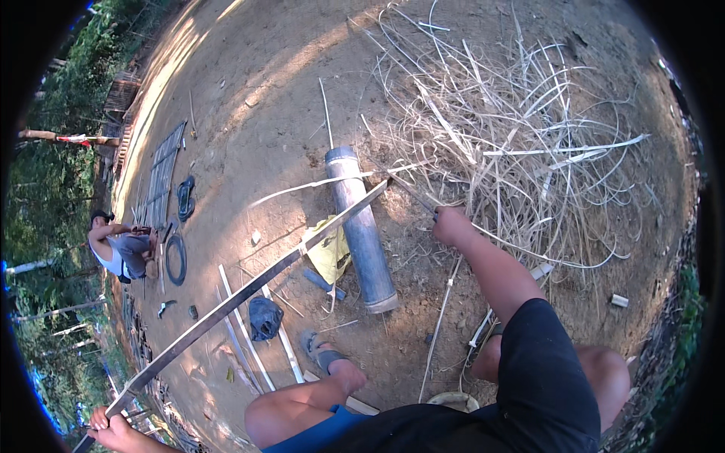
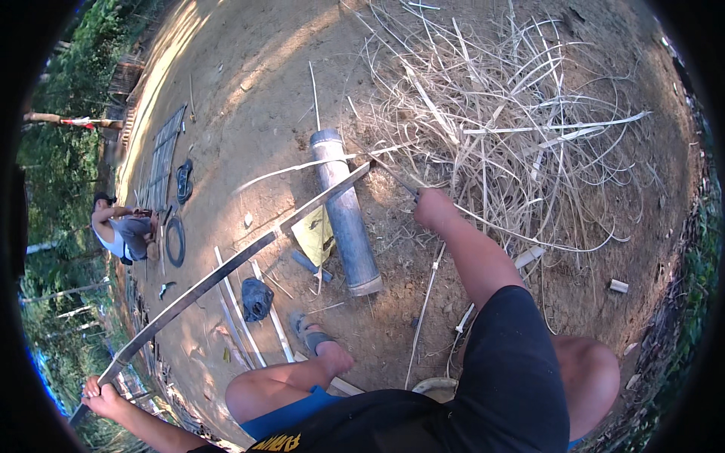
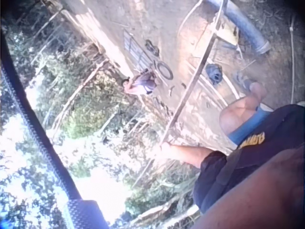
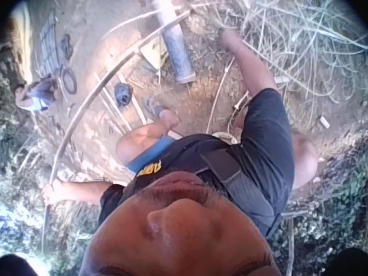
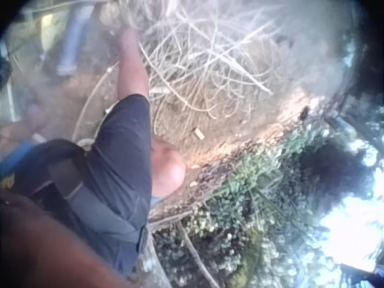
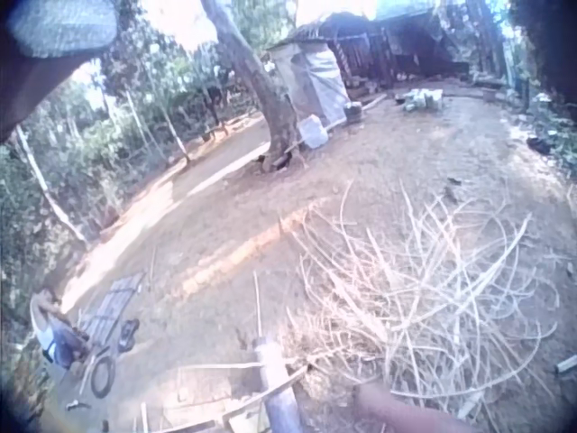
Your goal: The person strips layers from a bamboo pole using a large blade and peels away long fibers by hand.
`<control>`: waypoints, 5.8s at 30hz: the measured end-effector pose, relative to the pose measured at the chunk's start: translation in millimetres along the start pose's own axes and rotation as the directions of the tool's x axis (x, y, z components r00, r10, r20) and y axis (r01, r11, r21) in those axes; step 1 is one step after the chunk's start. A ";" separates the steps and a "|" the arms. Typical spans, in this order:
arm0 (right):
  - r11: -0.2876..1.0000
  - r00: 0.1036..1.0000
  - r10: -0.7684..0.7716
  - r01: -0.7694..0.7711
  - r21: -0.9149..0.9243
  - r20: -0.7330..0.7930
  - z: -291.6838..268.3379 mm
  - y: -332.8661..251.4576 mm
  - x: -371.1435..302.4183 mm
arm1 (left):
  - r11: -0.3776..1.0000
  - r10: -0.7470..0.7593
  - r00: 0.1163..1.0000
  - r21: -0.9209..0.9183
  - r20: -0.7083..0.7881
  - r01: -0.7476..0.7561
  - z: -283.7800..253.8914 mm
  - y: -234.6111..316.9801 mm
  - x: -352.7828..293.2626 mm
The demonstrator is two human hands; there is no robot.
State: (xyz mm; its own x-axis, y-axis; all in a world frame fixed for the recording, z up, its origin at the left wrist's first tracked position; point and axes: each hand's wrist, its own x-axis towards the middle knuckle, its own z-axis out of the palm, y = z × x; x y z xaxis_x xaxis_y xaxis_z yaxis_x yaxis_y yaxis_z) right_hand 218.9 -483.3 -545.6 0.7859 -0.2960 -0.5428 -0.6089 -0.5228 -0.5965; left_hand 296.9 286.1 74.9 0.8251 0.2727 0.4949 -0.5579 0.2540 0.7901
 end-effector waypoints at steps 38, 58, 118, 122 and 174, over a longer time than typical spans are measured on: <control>0.334 0.966 0.234 -0.189 0.924 0.113 154.8 -102.5 -252.6 | 0.868 0.198 0.932 -0.496 0.303 -0.023 165.5 -38.4 -234.3; 0.944 0.967 -0.191 0.228 0.240 -0.166 75.0 -98.1 -240.7 | 0.943 0.141 0.988 -0.313 0.055 -0.117 173.4 -17.6 -281.1; 0.991 0.996 0.053 -0.045 -0.122 0.066 -18.8 -8.0 -8.5 | 0.997 -0.077 0.996 -0.005 -0.052 0.077 6.1 -27.6 -12.7; 0.984 0.973 -0.135 0.155 -0.092 0.187 -28.0 -36.5 -38.4 | 0.989 -0.140 0.986 -0.065 -0.092 0.134 44.5 -51.7 -45.5; 0.980 0.985 0.158 -0.164 0.109 0.065 167.2 71.0 -247.5 | 0.993 -0.011 0.996 -0.115 0.087 0.021 79.3 118.1 -149.3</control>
State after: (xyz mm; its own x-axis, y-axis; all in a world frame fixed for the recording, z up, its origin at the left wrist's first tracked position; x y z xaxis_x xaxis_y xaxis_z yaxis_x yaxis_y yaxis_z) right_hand -36.7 -313.5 -552.5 0.6714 -0.3219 -0.6675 -0.7377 -0.3768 -0.5602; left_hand 114.9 201.8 123.0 0.8360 0.1879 0.5156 -0.5468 0.3650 0.7535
